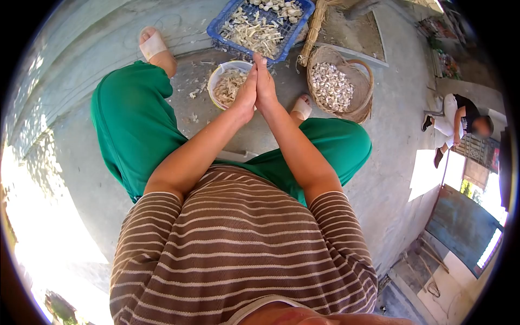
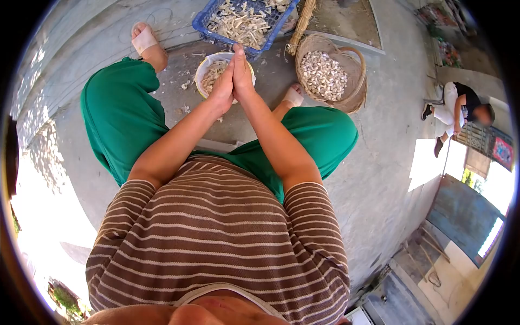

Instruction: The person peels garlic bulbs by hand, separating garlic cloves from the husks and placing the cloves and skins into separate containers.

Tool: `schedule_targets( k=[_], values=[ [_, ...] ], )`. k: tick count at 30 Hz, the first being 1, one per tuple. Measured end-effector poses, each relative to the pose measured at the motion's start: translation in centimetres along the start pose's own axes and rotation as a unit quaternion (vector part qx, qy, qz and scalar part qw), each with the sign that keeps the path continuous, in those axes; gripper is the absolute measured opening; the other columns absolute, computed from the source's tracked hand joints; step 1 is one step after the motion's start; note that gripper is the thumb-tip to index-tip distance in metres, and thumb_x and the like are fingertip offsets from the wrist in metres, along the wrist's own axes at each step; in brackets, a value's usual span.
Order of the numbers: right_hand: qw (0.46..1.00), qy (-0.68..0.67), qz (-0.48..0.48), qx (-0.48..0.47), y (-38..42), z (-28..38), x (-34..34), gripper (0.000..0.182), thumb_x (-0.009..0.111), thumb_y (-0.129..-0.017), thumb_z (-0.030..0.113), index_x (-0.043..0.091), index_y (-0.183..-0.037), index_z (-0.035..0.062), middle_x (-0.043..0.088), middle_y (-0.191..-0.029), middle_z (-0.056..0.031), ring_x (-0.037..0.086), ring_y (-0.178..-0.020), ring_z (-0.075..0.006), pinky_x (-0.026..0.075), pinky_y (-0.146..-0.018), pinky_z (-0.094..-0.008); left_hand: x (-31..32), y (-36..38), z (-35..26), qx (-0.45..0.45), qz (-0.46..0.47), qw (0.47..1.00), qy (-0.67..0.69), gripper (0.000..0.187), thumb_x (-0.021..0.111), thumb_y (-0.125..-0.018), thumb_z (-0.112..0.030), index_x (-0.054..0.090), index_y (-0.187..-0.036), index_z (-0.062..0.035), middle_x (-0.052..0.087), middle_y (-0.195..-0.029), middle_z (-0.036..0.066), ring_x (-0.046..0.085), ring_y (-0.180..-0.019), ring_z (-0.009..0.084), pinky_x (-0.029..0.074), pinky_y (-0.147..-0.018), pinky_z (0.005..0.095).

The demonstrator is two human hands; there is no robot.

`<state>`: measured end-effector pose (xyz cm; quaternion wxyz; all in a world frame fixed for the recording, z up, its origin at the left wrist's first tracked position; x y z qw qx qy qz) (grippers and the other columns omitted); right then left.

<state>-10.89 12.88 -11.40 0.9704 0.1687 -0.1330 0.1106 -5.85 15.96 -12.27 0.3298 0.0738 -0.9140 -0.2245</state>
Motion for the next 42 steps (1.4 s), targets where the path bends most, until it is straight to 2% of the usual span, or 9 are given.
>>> schedule_targets(
  k=[7,11,15,17,19,21,26,35,42],
  values=[
    [0.995,0.049,0.076,-0.047,2.4,-1.3,2.1,0.069,0.028,-0.096,0.051,0.024,-0.141,-0.0008,0.020,-0.149,-0.0151,0.015,-0.138,-0.0231,0.012,-0.111,-0.0317,-1.5,-0.4,-1.9,0.036,-0.098,0.994,0.035,0.058,0.037,-0.095,-0.048,0.029,-0.142,-0.0148,0.034,-0.142,0.007,0.036,-0.127,0.0169,0.031,-0.103,0.0298],
    [0.999,0.004,-0.049,-0.009,0.4,1.2,0.3,0.065,0.033,-0.096,0.051,0.033,-0.139,0.0018,0.027,-0.147,-0.0113,0.026,-0.134,-0.0206,0.019,-0.109,-0.0302,0.6,0.6,-1.0,0.003,0.030,0.999,0.019,0.059,0.032,-0.097,-0.046,0.019,-0.146,-0.0145,0.026,-0.147,0.003,0.029,-0.132,0.0175,0.026,-0.106,0.0305],
    [0.991,0.082,0.028,-0.102,0.9,0.0,0.8,0.066,0.027,-0.096,0.049,0.026,-0.140,-0.0002,0.021,-0.148,-0.0149,0.017,-0.138,-0.0247,0.013,-0.111,-0.0317,-0.6,-0.4,-1.7,-0.005,0.046,0.998,0.040,0.059,0.031,-0.097,-0.045,0.020,-0.145,-0.0131,0.025,-0.148,0.002,0.028,-0.132,0.0173,0.024,-0.107,0.0304],
    [0.977,0.141,0.066,-0.146,1.3,-0.6,1.8,0.067,0.024,-0.097,0.049,0.024,-0.141,-0.0019,0.017,-0.149,-0.0182,0.013,-0.139,-0.0272,0.011,-0.112,-0.0328,-0.9,-0.4,-4.0,0.111,-0.027,0.993,0.038,0.058,0.032,-0.097,-0.045,0.023,-0.144,-0.0122,0.029,-0.145,0.002,0.031,-0.130,0.0169,0.025,-0.107,0.0311],
    [0.946,0.212,0.082,-0.231,2.0,-0.6,2.5,0.065,0.023,-0.097,0.046,0.025,-0.140,-0.0024,0.019,-0.148,-0.0188,0.014,-0.139,-0.0281,0.011,-0.112,-0.0339,-0.6,0.0,-4.6,0.050,-0.065,0.994,0.075,0.055,0.032,-0.098,-0.043,0.028,-0.142,-0.0112,0.036,-0.140,0.003,0.035,-0.126,0.0172,0.027,-0.106,0.0323],
    [0.959,0.193,0.065,-0.199,1.5,0.6,1.7,0.066,0.025,-0.097,0.048,0.024,-0.141,-0.0020,0.021,-0.147,-0.0180,0.017,-0.138,-0.0278,0.013,-0.111,-0.0349,-1.6,-1.3,-2.4,0.104,0.061,0.974,0.192,0.053,0.035,-0.098,-0.039,0.029,-0.142,-0.0104,0.030,-0.146,0.003,0.030,-0.132,0.0187,0.024,-0.109,0.0324],
    [0.985,-0.087,0.077,-0.126,1.0,3.6,0.6,0.079,0.030,-0.093,0.058,0.022,-0.140,-0.0046,0.022,-0.147,-0.0184,0.019,-0.137,-0.0279,0.013,-0.112,-0.0365,-0.4,-0.2,-3.8,0.082,0.135,0.916,0.368,0.056,0.030,-0.097,-0.039,0.029,-0.138,-0.0015,0.030,-0.145,0.012,0.029,-0.133,0.0266,0.021,-0.111,0.0418],
    [0.969,-0.152,0.090,-0.170,1.5,4.0,0.6,0.061,0.035,-0.097,0.041,0.031,-0.135,-0.0064,0.029,-0.143,-0.0191,0.025,-0.134,-0.0283,0.017,-0.111,-0.0387,-0.3,0.3,-4.0,0.056,0.124,0.906,0.400,0.059,0.028,-0.097,-0.042,0.027,-0.139,-0.0002,0.032,-0.143,0.015,0.029,-0.133,0.0256,0.021,-0.112,0.0403],
    [0.958,-0.264,-0.095,-0.053,1.4,0.3,-0.5,0.045,0.036,-0.097,0.034,0.047,-0.122,-0.0014,0.052,-0.118,-0.0128,0.047,-0.112,-0.0264,0.034,-0.101,-0.0382,0.5,-0.5,-3.2,0.088,0.099,0.966,0.224,0.057,0.027,-0.098,-0.040,0.032,-0.138,-0.0002,0.039,-0.140,0.011,0.039,-0.126,0.0217,0.028,-0.107,0.0344]
  ],
)
Point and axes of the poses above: each hand's wrist, its own y-axis away from the middle knuckle, its own x-axis out of the palm, z = x × y, the point moved 1 cm from there along -y, towards the middle knuckle
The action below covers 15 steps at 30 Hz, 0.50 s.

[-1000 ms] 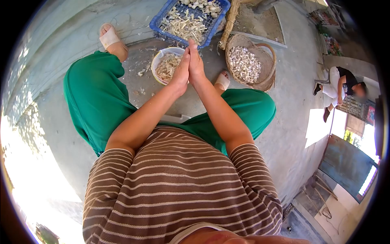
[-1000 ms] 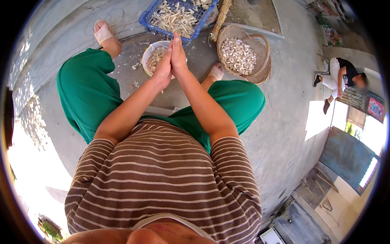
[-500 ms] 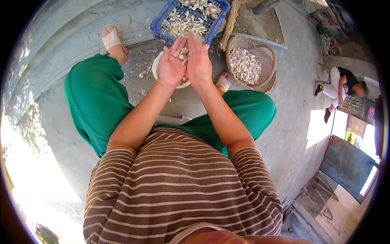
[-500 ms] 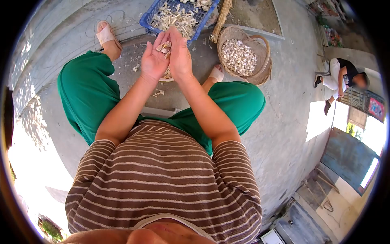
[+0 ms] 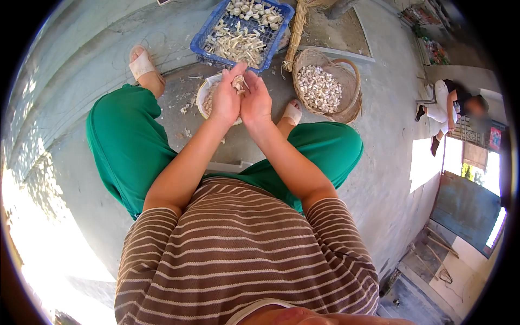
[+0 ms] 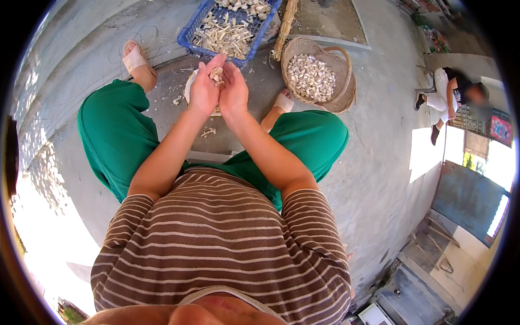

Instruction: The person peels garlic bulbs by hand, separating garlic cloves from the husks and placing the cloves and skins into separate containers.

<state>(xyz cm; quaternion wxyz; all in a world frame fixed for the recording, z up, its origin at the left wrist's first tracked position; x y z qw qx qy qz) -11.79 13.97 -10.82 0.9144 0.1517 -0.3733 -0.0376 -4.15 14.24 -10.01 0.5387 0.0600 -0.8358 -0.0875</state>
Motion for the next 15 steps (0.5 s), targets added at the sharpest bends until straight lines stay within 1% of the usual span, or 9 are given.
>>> schedule_targets(
  k=[1,2,3,5,8,10,11,13,15],
  values=[
    [0.993,-0.071,-0.025,0.086,0.3,-0.5,0.0,0.044,0.036,-0.097,0.035,0.048,-0.121,0.0000,0.055,-0.114,-0.0124,0.049,-0.109,-0.0269,0.036,-0.099,-0.0385,0.1,0.5,0.3,0.019,-0.016,0.980,-0.195,0.054,0.028,-0.098,-0.039,0.036,-0.136,-0.0010,0.042,-0.137,0.009,0.042,-0.121,0.0186,0.031,-0.103,0.0315],
    [0.988,-0.103,-0.025,0.109,0.1,-1.0,-0.5,0.039,0.036,-0.097,0.032,0.053,-0.113,0.0015,0.056,-0.109,-0.0091,0.050,-0.104,-0.0233,0.038,-0.094,-0.0360,0.3,0.8,0.6,0.041,-0.028,0.923,-0.380,0.053,0.029,-0.099,-0.039,0.040,-0.134,-0.0018,0.046,-0.134,0.006,0.045,-0.116,0.0156,0.033,-0.099,0.0287],
    [0.982,-0.134,-0.024,0.132,-0.3,-1.9,-1.4,0.036,0.035,-0.097,0.029,0.058,-0.106,0.0030,0.058,-0.104,-0.0059,0.051,-0.099,-0.0196,0.040,-0.089,-0.0335,0.3,0.8,1.1,0.091,-0.015,0.902,-0.421,0.049,0.031,-0.098,-0.037,0.047,-0.131,-0.0037,0.049,-0.128,0.003,0.046,-0.107,0.0110,0.036,-0.093,0.0250],
    [0.975,-0.186,-0.006,0.120,-0.9,-2.4,-2.3,0.038,0.035,-0.097,0.033,0.058,-0.101,0.0031,0.059,-0.099,-0.0075,0.053,-0.092,-0.0217,0.042,-0.088,-0.0360,0.4,0.7,1.4,0.096,0.019,0.913,-0.397,0.049,0.033,-0.098,-0.036,0.045,-0.132,-0.0024,0.049,-0.129,0.005,0.046,-0.109,0.0129,0.036,-0.095,0.0268],
    [0.972,-0.196,-0.056,0.117,-1.9,-1.5,-2.9,0.039,0.036,-0.097,0.034,0.057,-0.100,0.0013,0.058,-0.095,-0.0104,0.054,-0.090,-0.0244,0.045,-0.086,-0.0379,0.2,0.4,1.8,0.108,0.051,0.916,-0.382,0.049,0.035,-0.098,-0.036,0.042,-0.133,-0.0015,0.049,-0.129,0.007,0.046,-0.114,0.0155,0.034,-0.099,0.0301],
    [0.953,-0.248,-0.135,0.111,-3.7,-0.9,-4.5,0.041,0.036,-0.097,0.034,0.051,-0.106,-0.0027,0.055,-0.096,-0.0138,0.054,-0.091,-0.0274,0.050,-0.083,-0.0399,0.7,0.3,1.6,0.114,0.056,0.918,-0.375,0.049,0.036,-0.098,-0.035,0.042,-0.133,-0.0014,0.049,-0.128,0.009,0.046,-0.115,0.0169,0.034,-0.100,0.0320],
    [0.953,-0.250,-0.135,0.108,-4.7,-0.1,-5.2,0.041,0.036,-0.097,0.034,0.051,-0.106,-0.0027,0.055,-0.096,-0.0138,0.054,-0.091,-0.0274,0.050,-0.083,-0.0399,0.9,0.4,1.6,0.120,0.054,0.921,-0.368,0.049,0.037,-0.097,-0.035,0.041,-0.133,-0.0013,0.049,-0.128,0.010,0.047,-0.116,0.0182,0.034,-0.101,0.0338],
    [0.928,-0.323,-0.181,0.047,-6.9,3.1,-6.7,0.049,0.036,-0.097,0.037,0.037,-0.123,-0.0052,0.049,-0.107,-0.0188,0.055,-0.091,-0.0314,0.052,-0.083,-0.0399,0.5,0.2,1.6,0.111,0.028,0.934,-0.337,0.046,0.038,-0.097,-0.034,0.044,-0.130,-0.0021,0.052,-0.124,0.011,0.049,-0.114,0.0189,0.036,-0.100,0.0360],
    [0.899,-0.412,-0.121,-0.085,-9.5,7.2,-9.2,0.063,0.037,-0.096,0.039,0.020,-0.132,-0.0090,0.041,-0.124,-0.0247,0.052,-0.105,-0.0395,0.051,-0.088,-0.0436,-1.0,-0.1,1.6,0.047,-0.068,0.961,-0.263,0.043,0.040,-0.097,-0.033,0.047,-0.126,-0.0026,0.055,-0.118,0.010,0.051,-0.110,0.0188,0.038,-0.098,0.0372]
  ],
)
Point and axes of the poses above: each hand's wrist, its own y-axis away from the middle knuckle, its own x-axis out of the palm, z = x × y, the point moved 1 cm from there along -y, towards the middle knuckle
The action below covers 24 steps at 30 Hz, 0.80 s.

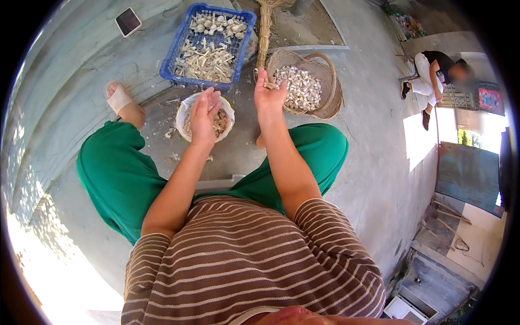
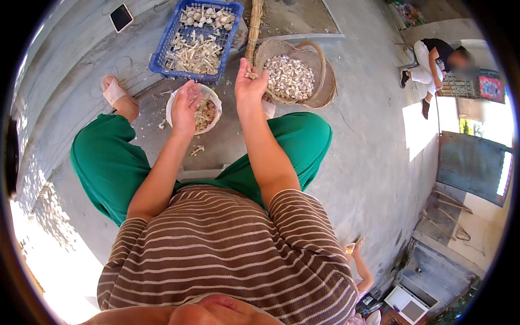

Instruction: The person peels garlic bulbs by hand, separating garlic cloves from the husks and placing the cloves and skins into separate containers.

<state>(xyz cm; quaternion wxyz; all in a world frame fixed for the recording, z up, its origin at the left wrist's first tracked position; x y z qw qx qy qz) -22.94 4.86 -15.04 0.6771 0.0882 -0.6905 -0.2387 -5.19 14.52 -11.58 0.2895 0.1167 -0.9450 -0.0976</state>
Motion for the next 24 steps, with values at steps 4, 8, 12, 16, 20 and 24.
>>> schedule_targets(
  k=[4,8,12,16,20,24],
  values=[
    [0.994,-0.029,-0.063,-0.081,-1.0,3.2,2.7,0.066,0.040,-0.095,0.039,0.016,-0.135,-0.0072,0.036,-0.131,-0.0230,0.048,-0.114,-0.0396,0.051,-0.090,-0.0428,-1.5,-0.5,0.9,-0.078,-0.099,0.992,0.028,0.026,0.047,-0.094,-0.021,0.054,-0.116,-0.0076,0.058,-0.112,0.006,0.052,-0.108,0.0161,0.041,-0.091,0.0347],
    [0.984,0.177,0.004,-0.021,-1.7,0.3,-1.0,0.053,0.047,-0.093,0.033,0.033,-0.128,-0.0050,0.046,-0.124,-0.0196,0.054,-0.108,-0.0355,0.053,-0.086,-0.0396,-1.9,-1.4,1.8,-0.105,-0.116,0.987,0.031,0.022,0.051,-0.091,-0.016,0.055,-0.112,-0.0084,0.059,-0.109,0.004,0.054,-0.103,0.0163,0.043,-0.086,0.0353],
    [0.934,0.355,0.030,0.023,-2.0,-3.6,-0.4,0.024,0.048,-0.091,0.016,0.053,-0.104,-0.0028,0.061,-0.097,-0.0136,0.062,-0.086,-0.0270,0.054,-0.072,-0.0349,-1.8,-2.2,2.2,-0.143,-0.120,0.978,0.097,0.020,0.051,-0.091,-0.015,0.055,-0.109,-0.0081,0.060,-0.102,0.004,0.057,-0.092,0.0167,0.046,-0.079,0.0340],
    [0.882,0.462,0.061,0.068,-3.9,-7.4,1.3,0.019,0.048,-0.090,0.012,0.055,-0.100,-0.0021,0.061,-0.086,-0.0107,0.062,-0.079,-0.0226,0.053,-0.068,-0.0331,-1.6,-3.1,2.9,-0.169,-0.115,0.972,0.112,0.018,0.049,-0.092,-0.015,0.055,-0.108,-0.0074,0.060,-0.096,0.005,0.058,-0.090,0.0175,0.046,-0.076,0.0340],
    [0.796,0.591,0.117,0.054,-8.9,-10.5,0.9,0.018,0.053,-0.088,0.012,0.058,-0.098,-0.0024,0.061,-0.085,-0.0091,0.059,-0.076,-0.0173,0.050,-0.067,-0.0292,-1.3,-3.7,3.0,-0.165,-0.119,0.975,0.091,0.018,0.047,-0.093,-0.013,0.054,-0.108,-0.0086,0.061,-0.092,0.003,0.058,-0.081,0.0130,0.047,-0.071,0.0271],
    [0.566,0.794,0.181,-0.131,-13.5,-12.1,1.4,0.020,0.055,-0.085,0.017,0.062,-0.096,0.0020,0.061,-0.080,-0.0080,0.060,-0.075,-0.0232,0.048,-0.070,-0.0326,-1.6,-5.0,3.2,-0.178,-0.141,0.970,0.089,0.019,0.047,-0.093,-0.012,0.053,-0.110,-0.0078,0.061,-0.094,0.004,0.058,-0.082,0.0130,0.048,-0.071,0.0272]
  ],
)
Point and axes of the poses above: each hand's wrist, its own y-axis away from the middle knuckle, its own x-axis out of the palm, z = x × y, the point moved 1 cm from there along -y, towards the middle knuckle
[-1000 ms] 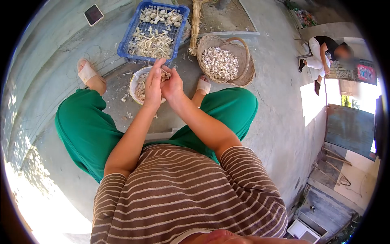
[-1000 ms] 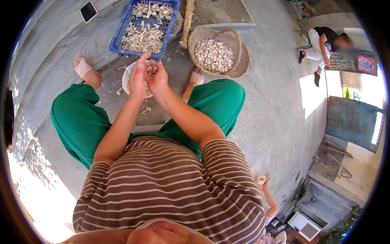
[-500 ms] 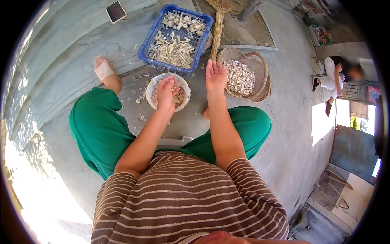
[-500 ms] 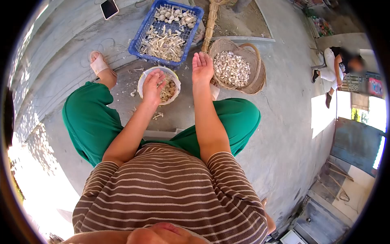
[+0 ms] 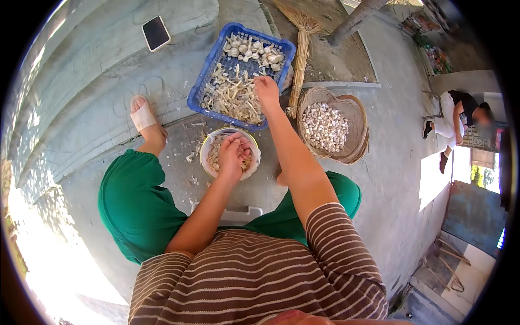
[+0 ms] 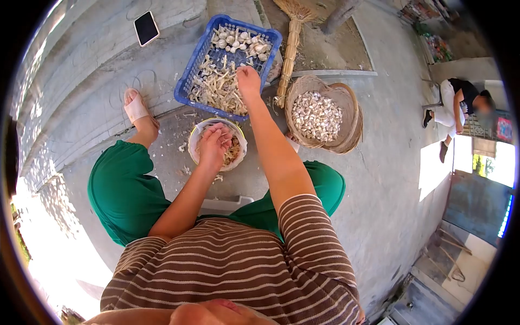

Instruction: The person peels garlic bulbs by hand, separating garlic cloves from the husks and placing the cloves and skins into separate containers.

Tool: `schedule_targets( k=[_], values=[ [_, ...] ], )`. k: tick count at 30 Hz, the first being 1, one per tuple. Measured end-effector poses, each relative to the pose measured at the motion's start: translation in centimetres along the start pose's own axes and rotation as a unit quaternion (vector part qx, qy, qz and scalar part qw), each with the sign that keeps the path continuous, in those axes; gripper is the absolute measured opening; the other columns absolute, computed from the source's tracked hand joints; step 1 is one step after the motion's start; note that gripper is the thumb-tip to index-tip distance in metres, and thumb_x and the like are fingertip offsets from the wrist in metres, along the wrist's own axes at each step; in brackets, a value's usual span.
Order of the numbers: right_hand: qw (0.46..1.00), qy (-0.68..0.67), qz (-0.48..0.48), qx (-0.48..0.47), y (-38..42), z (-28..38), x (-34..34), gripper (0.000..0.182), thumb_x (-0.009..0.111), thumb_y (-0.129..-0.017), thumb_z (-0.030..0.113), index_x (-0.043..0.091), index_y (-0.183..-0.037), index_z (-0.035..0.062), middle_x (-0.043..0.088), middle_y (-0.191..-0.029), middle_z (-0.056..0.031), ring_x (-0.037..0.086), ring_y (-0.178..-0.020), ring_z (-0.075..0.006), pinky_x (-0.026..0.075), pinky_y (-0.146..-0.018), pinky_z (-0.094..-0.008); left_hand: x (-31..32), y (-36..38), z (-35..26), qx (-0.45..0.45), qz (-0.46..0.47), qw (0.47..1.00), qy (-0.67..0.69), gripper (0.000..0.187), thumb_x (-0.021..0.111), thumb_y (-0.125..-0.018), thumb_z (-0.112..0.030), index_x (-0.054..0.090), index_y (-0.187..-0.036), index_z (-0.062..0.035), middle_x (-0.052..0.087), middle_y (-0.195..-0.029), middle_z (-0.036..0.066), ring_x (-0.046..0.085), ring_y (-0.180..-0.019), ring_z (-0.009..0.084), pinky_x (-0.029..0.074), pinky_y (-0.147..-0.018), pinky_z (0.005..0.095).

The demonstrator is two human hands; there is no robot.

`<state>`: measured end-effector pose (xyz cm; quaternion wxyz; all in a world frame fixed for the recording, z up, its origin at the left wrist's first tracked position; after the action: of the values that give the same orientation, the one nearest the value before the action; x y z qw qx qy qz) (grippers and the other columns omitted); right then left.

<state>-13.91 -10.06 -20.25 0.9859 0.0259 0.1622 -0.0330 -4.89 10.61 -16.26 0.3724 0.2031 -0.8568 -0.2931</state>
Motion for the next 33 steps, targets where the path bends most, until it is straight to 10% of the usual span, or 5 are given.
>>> schedule_targets(
  k=[6,9,15,17,33],
  values=[
    [0.979,0.194,0.038,-0.040,-5.9,0.2,-1.2,0.020,0.059,-0.081,0.015,0.064,-0.099,0.0073,0.056,-0.107,-0.0147,0.054,-0.100,-0.0304,0.043,-0.086,-0.0396,0.0,-1.7,0.2,-0.014,0.008,1.000,-0.011,0.031,0.046,-0.092,-0.010,0.045,-0.122,-0.0049,0.057,-0.112,0.008,0.056,-0.091,0.0147,0.047,-0.078,0.0300],
    [0.907,0.335,-0.097,-0.237,-7.4,0.8,-2.4,0.026,0.060,-0.080,0.015,0.060,-0.104,0.0066,0.053,-0.113,-0.0151,0.053,-0.102,-0.0314,0.042,-0.088,-0.0422,-0.3,-2.8,0.2,-0.016,0.029,0.999,0.025,0.043,0.047,-0.092,-0.012,0.036,-0.133,-0.0031,0.049,-0.126,0.013,0.053,-0.106,0.0223,0.045,-0.088,0.0368],
    [0.942,0.255,-0.219,-0.017,-10.7,-6.5,-4.9,0.039,0.061,-0.079,0.021,0.051,-0.109,-0.0027,0.058,-0.098,-0.0170,0.060,-0.088,-0.0312,0.049,-0.077,-0.0493,0.7,-3.0,-1.1,0.008,0.068,0.998,0.016,0.060,0.051,-0.092,-0.017,0.020,-0.142,-0.0033,0.031,-0.143,0.015,0.045,-0.118,0.0251,0.038,-0.100,0.0387],
    [0.926,-0.135,0.052,0.350,-9.1,-4.7,-5.6,0.031,0.063,-0.077,0.018,0.054,-0.097,-0.0050,0.059,-0.087,-0.0135,0.062,-0.072,-0.0287,0.054,-0.061,-0.0467,1.2,-2.9,-1.1,0.013,0.061,0.998,0.016,0.056,0.051,-0.092,-0.017,0.025,-0.140,-0.0037,0.038,-0.138,0.013,0.046,-0.114,0.0225,0.039,-0.099,0.0369],
    [0.924,-0.247,-0.094,0.276,-2.8,-2.6,-2.2,0.016,0.055,-0.082,0.012,0.050,-0.088,-0.0028,0.055,-0.074,-0.0116,0.058,-0.055,-0.0250,0.050,-0.039,-0.0442,2.1,-3.0,-5.0,0.250,-0.046,0.966,-0.042,0.038,0.048,-0.086,-0.002,0.049,-0.123,-0.0035,0.050,-0.126,0.008,0.044,-0.117,0.0157,0.032,-0.099,0.0293]
  ],
)
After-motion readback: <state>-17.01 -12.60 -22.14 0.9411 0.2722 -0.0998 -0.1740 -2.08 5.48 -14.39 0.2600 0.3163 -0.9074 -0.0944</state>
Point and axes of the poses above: each hand's wrist, its own y-axis away from the middle knuckle, its own x-axis out of the palm, z = x × y, the point moved 1 cm from there along -y, towards the middle knuckle
